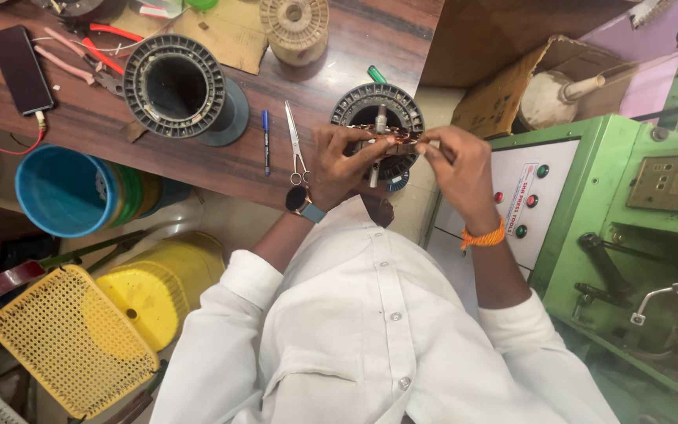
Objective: The person works on an electric motor armature at a workbench, holding the rotor and fitting copper winding components onto it by hand, turning the armature to reach different sides. Near the end they pick up a green-handled screwdriver and work on the armature with it.
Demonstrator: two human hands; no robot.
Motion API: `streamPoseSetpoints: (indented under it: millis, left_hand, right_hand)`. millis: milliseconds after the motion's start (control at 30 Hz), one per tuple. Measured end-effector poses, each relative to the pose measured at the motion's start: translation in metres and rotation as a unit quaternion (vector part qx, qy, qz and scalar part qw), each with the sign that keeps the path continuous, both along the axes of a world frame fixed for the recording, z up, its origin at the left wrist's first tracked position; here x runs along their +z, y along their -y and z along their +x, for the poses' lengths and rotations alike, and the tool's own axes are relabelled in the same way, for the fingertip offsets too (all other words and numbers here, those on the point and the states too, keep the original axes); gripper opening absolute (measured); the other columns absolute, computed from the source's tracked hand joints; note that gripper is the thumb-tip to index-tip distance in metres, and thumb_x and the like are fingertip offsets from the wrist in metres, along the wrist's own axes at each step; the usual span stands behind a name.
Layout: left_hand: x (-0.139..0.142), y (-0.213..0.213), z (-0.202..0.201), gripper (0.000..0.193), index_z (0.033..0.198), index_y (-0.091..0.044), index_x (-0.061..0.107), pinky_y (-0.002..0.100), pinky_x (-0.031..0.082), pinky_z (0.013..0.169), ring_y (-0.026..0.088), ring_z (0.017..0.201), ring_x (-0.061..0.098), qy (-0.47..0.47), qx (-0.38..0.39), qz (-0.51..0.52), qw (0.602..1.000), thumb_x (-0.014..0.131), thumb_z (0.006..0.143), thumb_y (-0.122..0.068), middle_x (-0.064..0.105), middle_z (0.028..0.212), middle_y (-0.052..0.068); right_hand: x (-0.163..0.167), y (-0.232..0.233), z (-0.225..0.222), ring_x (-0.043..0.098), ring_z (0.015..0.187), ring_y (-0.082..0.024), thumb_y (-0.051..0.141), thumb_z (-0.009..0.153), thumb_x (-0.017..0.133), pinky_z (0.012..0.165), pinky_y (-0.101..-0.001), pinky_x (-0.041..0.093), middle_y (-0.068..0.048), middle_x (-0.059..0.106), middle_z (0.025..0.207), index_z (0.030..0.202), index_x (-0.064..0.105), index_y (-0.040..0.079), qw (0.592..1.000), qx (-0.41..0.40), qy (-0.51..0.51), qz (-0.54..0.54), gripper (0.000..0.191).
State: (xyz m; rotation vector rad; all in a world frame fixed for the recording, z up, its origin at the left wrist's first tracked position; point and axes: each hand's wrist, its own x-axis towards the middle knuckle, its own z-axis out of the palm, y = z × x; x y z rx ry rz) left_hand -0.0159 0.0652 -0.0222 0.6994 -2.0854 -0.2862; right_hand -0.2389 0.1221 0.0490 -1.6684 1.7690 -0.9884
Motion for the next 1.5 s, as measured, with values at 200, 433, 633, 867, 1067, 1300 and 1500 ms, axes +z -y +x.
streamPoseSetpoints:
  millis: [200, 433, 633, 867, 1067, 1300, 1500]
  left_hand:
    - [0.009, 0.027, 0.002, 0.046, 0.131, -0.031, 0.071, 0.038, 0.046, 0.090, 0.021, 0.101, 0.053, 0.036, -0.089, 0.063, 0.993, 0.083, 0.088, -0.019, 0.058, 0.111, -0.002]
    - [0.009, 0.053, 0.017, 0.048, 0.130, -0.031, 0.073, 0.037, 0.047, 0.089, 0.021, 0.099, 0.053, 0.078, -0.144, 0.032, 0.986, 0.084, 0.086, -0.017, 0.062, 0.116, -0.002]
    - [0.007, 0.049, 0.029, 0.044, 0.129, -0.034, 0.072, 0.039, 0.045, 0.093, 0.020, 0.107, 0.051, 0.075, -0.113, -0.058, 0.989, 0.082, 0.086, -0.034, 0.058, 0.121, -0.003]
    - [-0.015, 0.012, 0.016, 0.035, 0.126, -0.039, 0.074, 0.037, 0.045, 0.101, 0.015, 0.116, 0.047, 0.050, 0.025, -0.162, 0.985, 0.080, 0.092, -0.038, 0.053, 0.123, -0.010]
    - [-0.023, 0.013, 0.011, 0.028, 0.114, -0.026, 0.078, 0.036, 0.046, 0.094, 0.017, 0.109, 0.050, -0.021, -0.018, -0.163, 0.986, 0.085, 0.087, -0.027, 0.057, 0.117, -0.006]
    - [-0.026, -0.005, 0.009, 0.015, 0.091, -0.006, 0.071, 0.034, 0.052, 0.082, 0.019, 0.097, 0.062, -0.120, 0.054, 0.106, 0.986, 0.085, 0.087, -0.006, 0.060, 0.110, 0.003]
    - [-0.021, -0.023, -0.007, 0.012, 0.088, -0.001, 0.064, 0.034, 0.053, 0.080, 0.021, 0.095, 0.062, -0.209, 0.118, 0.221, 0.945, 0.076, 0.087, -0.001, 0.058, 0.108, 0.010]
  right_hand:
    - [-0.011, -0.021, 0.026, 0.065, 0.070, -0.020, 0.002, 0.093, 0.076, 0.063, -0.0339, 0.051, -0.012, 0.068, 0.085, 0.104, 0.071, 0.000, 0.991, 0.023, -0.022, -0.133, 0.012]
    - [-0.021, -0.013, 0.043, 0.062, 0.061, -0.023, 0.005, 0.090, 0.079, 0.057, -0.0355, 0.048, -0.010, 0.062, 0.073, 0.099, 0.073, 0.002, 0.982, 0.025, -0.047, -0.179, 0.012]
    - [-0.034, -0.009, 0.054, 0.057, 0.058, -0.025, 0.001, 0.087, 0.080, 0.055, -0.0372, 0.045, -0.010, 0.056, 0.068, 0.107, 0.076, 0.000, 0.978, 0.023, -0.072, -0.197, 0.020]
    - [-0.051, -0.014, 0.054, 0.056, 0.058, -0.024, -0.002, 0.085, 0.079, 0.055, -0.0371, 0.044, -0.010, 0.057, 0.070, 0.105, 0.075, 0.000, 0.976, 0.015, -0.074, -0.203, 0.021]
    - [-0.019, -0.021, 0.054, 0.063, 0.063, -0.023, 0.003, 0.082, 0.081, 0.059, -0.0347, 0.050, -0.007, 0.063, 0.076, 0.095, 0.073, 0.005, 0.974, 0.114, -0.085, -0.176, 0.016]
    - [0.020, 0.007, 0.056, 0.066, 0.070, -0.026, 0.007, 0.090, 0.081, 0.062, -0.0351, 0.052, -0.012, 0.066, 0.085, 0.098, 0.073, 0.002, 0.984, 0.066, -0.094, -0.136, 0.012]
    - [0.009, 0.051, 0.045, 0.066, 0.068, -0.019, 0.006, 0.092, 0.078, 0.061, -0.0332, 0.051, -0.013, 0.071, 0.084, 0.100, 0.075, 0.000, 0.993, 0.068, -0.016, -0.099, 0.010]
